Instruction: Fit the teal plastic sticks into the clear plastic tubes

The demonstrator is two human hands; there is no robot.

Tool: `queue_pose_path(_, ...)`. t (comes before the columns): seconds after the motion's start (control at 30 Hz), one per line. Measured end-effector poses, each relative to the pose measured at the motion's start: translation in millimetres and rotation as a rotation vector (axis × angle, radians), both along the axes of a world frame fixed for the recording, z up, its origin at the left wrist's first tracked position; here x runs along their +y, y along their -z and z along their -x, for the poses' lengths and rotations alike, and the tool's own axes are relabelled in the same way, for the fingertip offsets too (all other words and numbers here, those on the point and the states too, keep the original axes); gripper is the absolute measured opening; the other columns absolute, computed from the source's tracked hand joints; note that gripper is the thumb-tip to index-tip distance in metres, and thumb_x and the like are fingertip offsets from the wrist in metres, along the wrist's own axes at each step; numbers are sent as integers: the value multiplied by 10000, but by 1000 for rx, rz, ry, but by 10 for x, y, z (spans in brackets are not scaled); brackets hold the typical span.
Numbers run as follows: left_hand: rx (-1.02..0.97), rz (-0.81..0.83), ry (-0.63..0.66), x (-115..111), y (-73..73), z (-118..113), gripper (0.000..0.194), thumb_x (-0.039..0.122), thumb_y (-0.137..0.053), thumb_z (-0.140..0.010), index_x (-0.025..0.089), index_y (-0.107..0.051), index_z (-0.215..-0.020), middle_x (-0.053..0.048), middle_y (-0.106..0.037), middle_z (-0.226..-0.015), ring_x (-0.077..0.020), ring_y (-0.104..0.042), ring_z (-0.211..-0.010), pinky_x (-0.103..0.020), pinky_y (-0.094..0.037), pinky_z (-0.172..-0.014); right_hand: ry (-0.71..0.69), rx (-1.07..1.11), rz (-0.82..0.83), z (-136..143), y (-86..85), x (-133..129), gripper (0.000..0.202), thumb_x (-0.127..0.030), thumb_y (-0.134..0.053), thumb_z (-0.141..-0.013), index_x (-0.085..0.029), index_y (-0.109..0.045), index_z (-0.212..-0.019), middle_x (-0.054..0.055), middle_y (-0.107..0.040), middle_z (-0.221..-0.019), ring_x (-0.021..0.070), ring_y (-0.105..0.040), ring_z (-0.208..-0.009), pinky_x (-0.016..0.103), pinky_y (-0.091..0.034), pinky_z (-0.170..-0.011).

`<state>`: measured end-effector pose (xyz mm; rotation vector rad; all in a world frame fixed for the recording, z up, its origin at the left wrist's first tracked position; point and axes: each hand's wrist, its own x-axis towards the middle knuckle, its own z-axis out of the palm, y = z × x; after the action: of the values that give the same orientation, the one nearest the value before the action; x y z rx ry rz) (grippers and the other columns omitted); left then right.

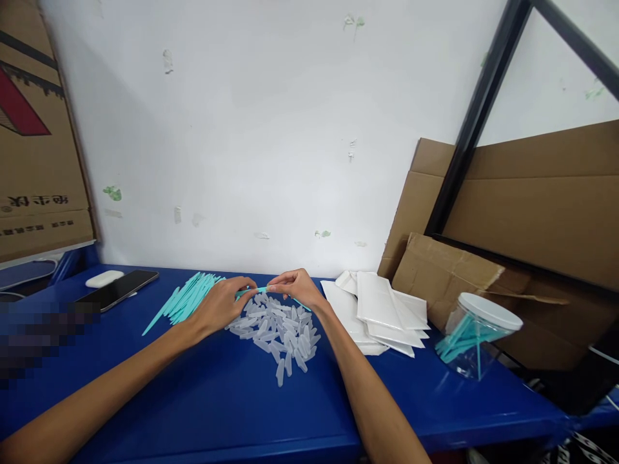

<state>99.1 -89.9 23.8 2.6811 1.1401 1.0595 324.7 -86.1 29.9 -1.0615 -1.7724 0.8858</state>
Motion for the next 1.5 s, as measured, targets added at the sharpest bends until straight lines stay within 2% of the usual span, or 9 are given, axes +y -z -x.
queue_pose_path(0.13,52,-57,-68,-31,-25,-7,258,421,-467,-930,232,-628,-998,-40,-701,-937,-204,-647,-800,-281,-414,-635,-21,-3,0,5,-35,-35,429,-517,-746,-695,-149,-762,-916,44,-690,-719,89,-486,-523,217,-384,-490)
queue_pose_path(0.33,94,-40,-95,-27,-16,-34,312,394,-352,-981,230,-616,-1011,-44,-700,-887,-207,-648,-799,-277,-398,-629,34,-1,9,71,-49,-38,497,-616,-621,-777,-134,-689,-678,30,-631,-608,85,-485,-479,207,-358,-448)
queue_pose_path(0.47,34,-47,-105,-27,-21,-40,338,395,-319,-991,222,-605,-1038,-56,-681,-963,-211,-632,-847,-288,-412,-672,-11,77,-17,103,-49,-14,415,-547,-698,-741,-151,-715,-864,19,-643,-683,86,-498,-491,205,-349,-435)
queue_pose_path(0.6,40,-40,-122,-28,-34,-38,339,400,-314,-993,221,-595,-1059,-61,-675,-958,-209,-627,-839,-283,-407,-668,79,209,-75,69,-86,22,399,-505,-732,-716,-157,-686,-907,41,-660,-767,120,-578,-593,195,-353,-441)
queue_pose_path(0.73,75,-11,-119,-10,-19,-33,346,389,-311,-990,220,-609,-1039,-54,-677,-935,-201,-619,-784,-284,-386,-624,187,323,-115,-18,-130,43,435,-569,-620,-790,-192,-576,-1003,96,-681,-1014,199,-670,-850,187,-412,-496)
queue_pose_path(0.83,73,-2,-142,11,0,-25,348,388,-318,-981,214,-618,-993,-48,-664,-881,-195,-602,-743,-294,-383,-617,314,320,-191,-84,-173,21,460,-616,-491,-856,-212,-491,-1076,100,-684,-1033,183,-675,-773,202,-425,-505)
queue_pose_path(1.03,78,-16,-192,38,13,-11,286,310,-355,-948,204,-621,-937,-57,-654,-901,-194,-606,-766,-300,-401,-636,632,-263,-476,-133,-213,-65,395,-512,-352,-971,-229,-543,-1169,53,-704,-893,169,-626,-688,278,-439,-690)
queue_pose_path(1.23,106,-3,-224,25,1,-15,236,240,-379,-903,203,-611,-878,-59,-666,-885,-198,-609,-768,-289,-382,-614,395,-903,-348,-158,-6,13,288,-422,-453,-970,-289,-682,-1083,45,-723,-1037,225,-643,-983,264,-403,-754)
queue_pose_path(1.5,134,5,-224,13,11,-28,237,221,-378,-884,203,-608,-832,-64,-658,-836,-202,-599,-744,-291,-378,-602,344,-941,-261,-223,72,39,196,-324,-562,-918,-293,-723,-1026,18,-736,-994,211,-656,-956,254,-413,-740)
